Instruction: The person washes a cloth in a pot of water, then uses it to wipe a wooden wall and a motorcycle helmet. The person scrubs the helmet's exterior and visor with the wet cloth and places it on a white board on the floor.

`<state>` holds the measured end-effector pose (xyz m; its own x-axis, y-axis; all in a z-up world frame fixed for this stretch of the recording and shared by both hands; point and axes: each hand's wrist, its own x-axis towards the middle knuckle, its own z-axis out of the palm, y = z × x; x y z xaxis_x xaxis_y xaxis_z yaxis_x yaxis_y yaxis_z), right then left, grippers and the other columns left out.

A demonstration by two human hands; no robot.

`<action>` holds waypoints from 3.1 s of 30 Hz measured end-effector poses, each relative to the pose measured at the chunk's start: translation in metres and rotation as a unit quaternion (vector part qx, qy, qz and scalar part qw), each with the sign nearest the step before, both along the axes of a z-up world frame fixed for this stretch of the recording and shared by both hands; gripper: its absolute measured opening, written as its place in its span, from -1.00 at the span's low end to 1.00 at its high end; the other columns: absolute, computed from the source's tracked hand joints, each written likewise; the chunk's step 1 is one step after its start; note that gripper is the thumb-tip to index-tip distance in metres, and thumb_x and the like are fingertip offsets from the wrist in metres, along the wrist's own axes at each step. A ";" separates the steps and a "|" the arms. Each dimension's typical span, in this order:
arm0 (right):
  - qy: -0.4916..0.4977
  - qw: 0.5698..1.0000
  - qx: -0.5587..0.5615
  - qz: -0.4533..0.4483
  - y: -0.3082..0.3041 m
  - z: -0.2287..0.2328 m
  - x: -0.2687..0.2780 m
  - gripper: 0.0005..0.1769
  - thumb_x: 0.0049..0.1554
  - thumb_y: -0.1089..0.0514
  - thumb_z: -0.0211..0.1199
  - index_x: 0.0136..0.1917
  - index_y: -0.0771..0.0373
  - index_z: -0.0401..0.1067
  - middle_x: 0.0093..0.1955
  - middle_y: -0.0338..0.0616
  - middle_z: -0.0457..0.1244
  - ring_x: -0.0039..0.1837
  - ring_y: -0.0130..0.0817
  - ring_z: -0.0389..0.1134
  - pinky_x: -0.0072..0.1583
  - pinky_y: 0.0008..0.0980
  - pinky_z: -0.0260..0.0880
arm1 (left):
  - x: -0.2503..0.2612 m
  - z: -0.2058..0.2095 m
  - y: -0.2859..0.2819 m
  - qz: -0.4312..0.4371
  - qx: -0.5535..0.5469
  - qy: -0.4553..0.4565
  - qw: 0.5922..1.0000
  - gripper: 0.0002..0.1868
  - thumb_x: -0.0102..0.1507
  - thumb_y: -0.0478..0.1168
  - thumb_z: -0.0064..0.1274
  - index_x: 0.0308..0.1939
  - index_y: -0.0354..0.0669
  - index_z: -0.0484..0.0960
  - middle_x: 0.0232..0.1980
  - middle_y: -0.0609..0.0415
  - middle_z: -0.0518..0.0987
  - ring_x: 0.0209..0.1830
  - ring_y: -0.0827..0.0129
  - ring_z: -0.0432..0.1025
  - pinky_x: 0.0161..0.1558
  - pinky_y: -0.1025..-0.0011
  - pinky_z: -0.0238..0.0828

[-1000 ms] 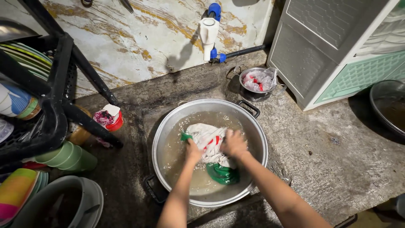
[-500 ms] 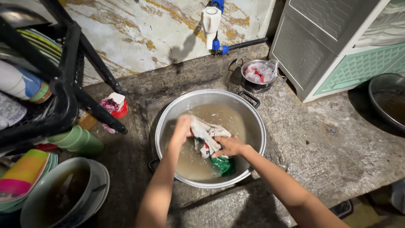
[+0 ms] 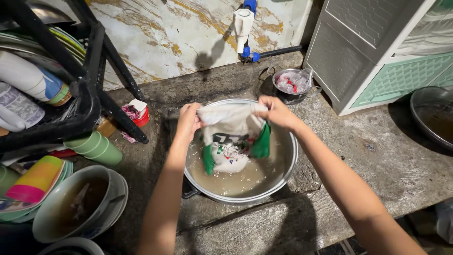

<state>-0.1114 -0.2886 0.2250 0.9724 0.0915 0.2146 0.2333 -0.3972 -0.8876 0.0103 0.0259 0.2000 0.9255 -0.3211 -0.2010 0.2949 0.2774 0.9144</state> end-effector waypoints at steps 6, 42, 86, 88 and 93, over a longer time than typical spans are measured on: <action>0.021 0.998 0.039 -0.039 0.018 0.074 0.004 -0.82 0.17 0.22 0.32 -0.21 0.21 0.34 -0.31 -0.33 0.30 -0.30 -0.64 0.28 -0.27 -0.55 0.25 | -0.014 -0.117 -0.048 0.022 0.133 -0.285 0.949 -0.65 0.12 -0.31 0.08 -0.03 -0.28 0.44 -0.11 -0.13 0.49 -0.13 0.16 0.46 -0.09 0.28 0.47; 0.183 0.982 -0.009 -0.046 -0.039 -0.113 0.007 -0.52 0.11 0.06 0.50 0.22 0.31 0.52 0.03 0.19 0.41 -0.03 -0.23 0.37 -0.01 -0.16 0.38 | 0.024 -0.090 0.004 0.154 0.299 -0.355 0.872 -0.83 0.42 -0.26 -0.13 -0.10 -0.30 0.52 -0.16 -0.20 0.61 -0.13 0.01 0.53 -0.08 0.23 0.43; -0.026 0.962 -0.115 -0.246 0.153 -0.163 -0.005 -0.78 0.07 0.10 0.22 -0.18 0.23 0.62 -0.23 0.17 0.38 -0.19 0.10 0.46 -0.05 -0.07 0.47 | -0.017 -0.331 -0.086 -0.091 -0.208 0.251 0.941 -0.72 0.39 -0.14 -0.07 0.07 -0.20 0.60 -0.03 -0.02 0.67 -0.07 0.21 0.58 -0.01 0.17 0.58; 0.030 0.981 -0.030 -0.187 0.189 -0.151 -0.026 -0.77 -0.05 0.15 0.26 -0.15 0.30 0.58 -0.27 0.18 0.38 -0.21 0.06 0.50 -0.12 -0.07 0.47 | -0.020 -0.330 -0.065 -0.092 -0.173 0.108 0.975 -0.74 0.37 -0.16 -0.02 0.06 -0.17 0.62 -0.06 0.03 0.70 -0.10 0.29 0.62 -0.04 0.23 0.62; -0.146 0.985 0.048 -0.077 0.203 -0.163 -0.009 -0.79 0.13 0.14 0.21 -0.21 0.35 0.50 -0.16 0.12 0.42 -0.10 0.03 0.51 0.03 -0.15 0.48 | -0.024 -0.317 -0.050 0.063 0.162 -0.517 0.838 -0.78 0.29 -0.01 0.17 -0.12 0.02 0.77 -0.23 0.16 0.74 -0.25 0.46 0.65 -0.21 0.35 0.62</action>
<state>-0.1202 -0.0860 0.0619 0.8683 -0.0876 0.4882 0.4280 -0.3652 -0.8267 -0.0138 -0.0242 -0.1169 0.6816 -0.2914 0.6712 -0.7143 -0.0657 0.6968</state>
